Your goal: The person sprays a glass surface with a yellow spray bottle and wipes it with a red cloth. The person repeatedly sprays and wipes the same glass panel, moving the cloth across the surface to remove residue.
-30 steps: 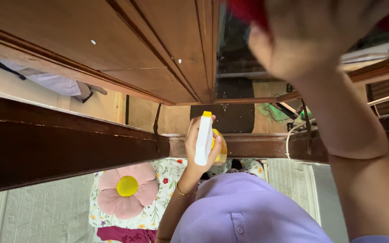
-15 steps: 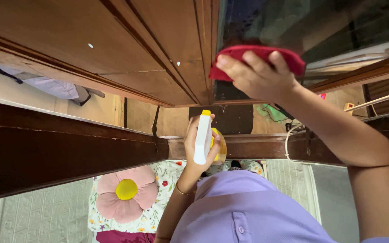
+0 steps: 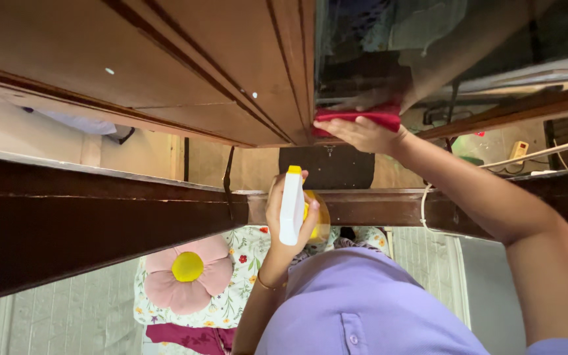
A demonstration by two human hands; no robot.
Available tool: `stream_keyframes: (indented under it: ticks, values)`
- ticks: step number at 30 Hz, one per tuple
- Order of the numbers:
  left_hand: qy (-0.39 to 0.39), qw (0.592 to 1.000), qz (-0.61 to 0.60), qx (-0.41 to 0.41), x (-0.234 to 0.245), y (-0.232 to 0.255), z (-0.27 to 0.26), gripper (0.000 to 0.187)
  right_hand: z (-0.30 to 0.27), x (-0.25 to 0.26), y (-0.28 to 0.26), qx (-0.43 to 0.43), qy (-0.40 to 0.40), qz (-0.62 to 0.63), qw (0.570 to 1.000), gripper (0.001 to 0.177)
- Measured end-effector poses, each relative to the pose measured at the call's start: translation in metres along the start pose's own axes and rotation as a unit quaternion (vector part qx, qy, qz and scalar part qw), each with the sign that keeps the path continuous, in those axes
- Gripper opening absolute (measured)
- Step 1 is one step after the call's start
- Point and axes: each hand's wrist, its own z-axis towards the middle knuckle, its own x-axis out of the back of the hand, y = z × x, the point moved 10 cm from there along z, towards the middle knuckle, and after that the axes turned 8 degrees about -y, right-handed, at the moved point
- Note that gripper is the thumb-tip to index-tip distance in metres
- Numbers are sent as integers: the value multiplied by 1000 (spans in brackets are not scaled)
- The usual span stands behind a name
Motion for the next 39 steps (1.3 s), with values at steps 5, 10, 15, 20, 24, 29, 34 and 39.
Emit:
stream_keyframes:
  ticks: [5,10,15,20,24,29,34,39]
  values:
    - [5,998,-20,63,-2,-17,-12,54,-29,-27,-47,0,-6,48,999,51]
    - [11,997,-14,76,-4,-25,-23,55,-55,-46,-84,29,-8,53,998,52]
    - [6,996,4,88,-6,-26,-31,51,-65,-55,-107,81,-41,79,993,54]
    - [13,994,-29,106,-9,-22,-37,49,-41,-26,-62,16,-25,76,997,48]
    - [-2,996,2,95,-13,-11,-34,48,-15,-1,5,-25,-17,71,997,51]
    - [-23,997,-6,72,-25,3,-27,46,-30,10,107,-161,-51,37,985,52]
    - [-43,992,-46,107,-39,3,-22,43,-106,23,223,-383,-62,206,898,76]
    - [-60,996,-5,67,-45,16,-12,43,-80,28,220,-457,-88,93,880,82]
